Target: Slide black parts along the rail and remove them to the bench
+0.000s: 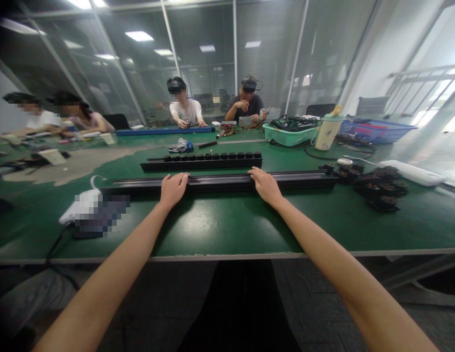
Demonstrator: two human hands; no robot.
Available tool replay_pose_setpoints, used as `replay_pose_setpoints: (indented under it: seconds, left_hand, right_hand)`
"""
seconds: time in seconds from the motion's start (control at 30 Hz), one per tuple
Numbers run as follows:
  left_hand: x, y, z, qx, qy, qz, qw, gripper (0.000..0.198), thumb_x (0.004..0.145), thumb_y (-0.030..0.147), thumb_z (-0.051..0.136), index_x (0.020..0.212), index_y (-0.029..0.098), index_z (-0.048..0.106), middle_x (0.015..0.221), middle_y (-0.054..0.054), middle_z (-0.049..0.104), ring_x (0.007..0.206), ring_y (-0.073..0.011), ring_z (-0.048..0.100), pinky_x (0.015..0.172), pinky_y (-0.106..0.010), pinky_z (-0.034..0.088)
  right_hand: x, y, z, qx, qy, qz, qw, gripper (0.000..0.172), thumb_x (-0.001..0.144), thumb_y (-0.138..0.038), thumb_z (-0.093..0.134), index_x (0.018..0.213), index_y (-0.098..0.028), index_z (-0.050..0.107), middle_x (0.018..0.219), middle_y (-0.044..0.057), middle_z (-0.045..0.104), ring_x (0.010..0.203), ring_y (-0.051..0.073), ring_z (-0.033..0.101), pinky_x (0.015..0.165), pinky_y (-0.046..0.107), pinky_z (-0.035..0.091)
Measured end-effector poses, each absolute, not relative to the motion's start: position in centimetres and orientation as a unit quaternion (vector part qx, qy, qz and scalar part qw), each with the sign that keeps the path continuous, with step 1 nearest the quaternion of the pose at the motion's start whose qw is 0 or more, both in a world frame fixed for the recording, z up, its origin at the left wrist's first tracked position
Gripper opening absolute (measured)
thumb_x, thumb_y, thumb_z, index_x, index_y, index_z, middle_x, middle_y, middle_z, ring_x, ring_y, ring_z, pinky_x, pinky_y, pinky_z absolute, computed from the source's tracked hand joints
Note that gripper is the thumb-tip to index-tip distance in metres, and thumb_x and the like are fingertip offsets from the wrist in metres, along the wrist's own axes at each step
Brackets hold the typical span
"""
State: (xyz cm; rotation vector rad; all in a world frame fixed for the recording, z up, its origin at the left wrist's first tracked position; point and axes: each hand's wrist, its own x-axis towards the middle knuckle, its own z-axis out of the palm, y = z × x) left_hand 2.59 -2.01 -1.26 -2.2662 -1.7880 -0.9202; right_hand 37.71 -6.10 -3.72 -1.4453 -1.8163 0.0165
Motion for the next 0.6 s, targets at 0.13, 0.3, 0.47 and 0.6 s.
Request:
replay_pose_setpoints:
  seconds: [0.13,0.3,0.47,0.6]
  left_hand:
    - [2.65,-2.15,-1.37,-0.744,-0.589,-0.313,0.045,0.041,0.105,0.031,0.034,0.116,0.025,0.073,0.134,-0.005,0.071,0.13,-0.0227,0.061,0.125,-0.05,0.019]
    - [2.65,-2.24,-1.44,-0.737,-0.598,-0.314,0.041,0.042,0.104,0.031,0.033,0.117,0.027,0.072,0.134,-0.005,0.071,0.13,-0.0229,0.06,0.126,-0.053,0.014]
    - [2.45,-1.92,-1.78,-0.74,-0.591,-0.32,0.038,0.042,0.105,0.032,0.032,0.117,0.027,0.072,0.134,-0.004,0.071,0.131,-0.0227,0.06,0.126,-0.051,0.015]
    - [2.24,-1.58,-2.12,-0.741,-0.586,-0.326,0.039,0.043,0.105,0.033,0.032,0.117,0.026,0.073,0.133,-0.004,0.072,0.13,-0.0232,0.06,0.125,-0.051,0.015]
  right_hand:
    - [37.96,-6.14,-3.96,-0.571,-0.722,-0.006,0.391,0.038,0.102,-0.023,0.043,0.129,-0.022,0.07,0.148,0.009,0.06,0.138,0.023,0.055,0.116,0.04,0.042]
    - [37.9,-6.3,-3.79,-0.575,-0.722,-0.005,0.384,0.038,0.102,-0.022,0.043,0.129,-0.024,0.07,0.149,0.007,0.06,0.138,0.022,0.056,0.116,0.04,0.043]
    - [38.0,-6.29,-3.6,-0.573,-0.721,0.002,0.39,0.037,0.102,-0.022,0.044,0.127,-0.024,0.071,0.147,0.007,0.062,0.137,0.022,0.057,0.117,0.041,0.042]
    - [38.2,-6.21,-3.63,-0.569,-0.724,-0.001,0.39,0.038,0.101,-0.022,0.044,0.128,-0.022,0.071,0.147,0.009,0.062,0.137,0.022,0.056,0.117,0.039,0.042]
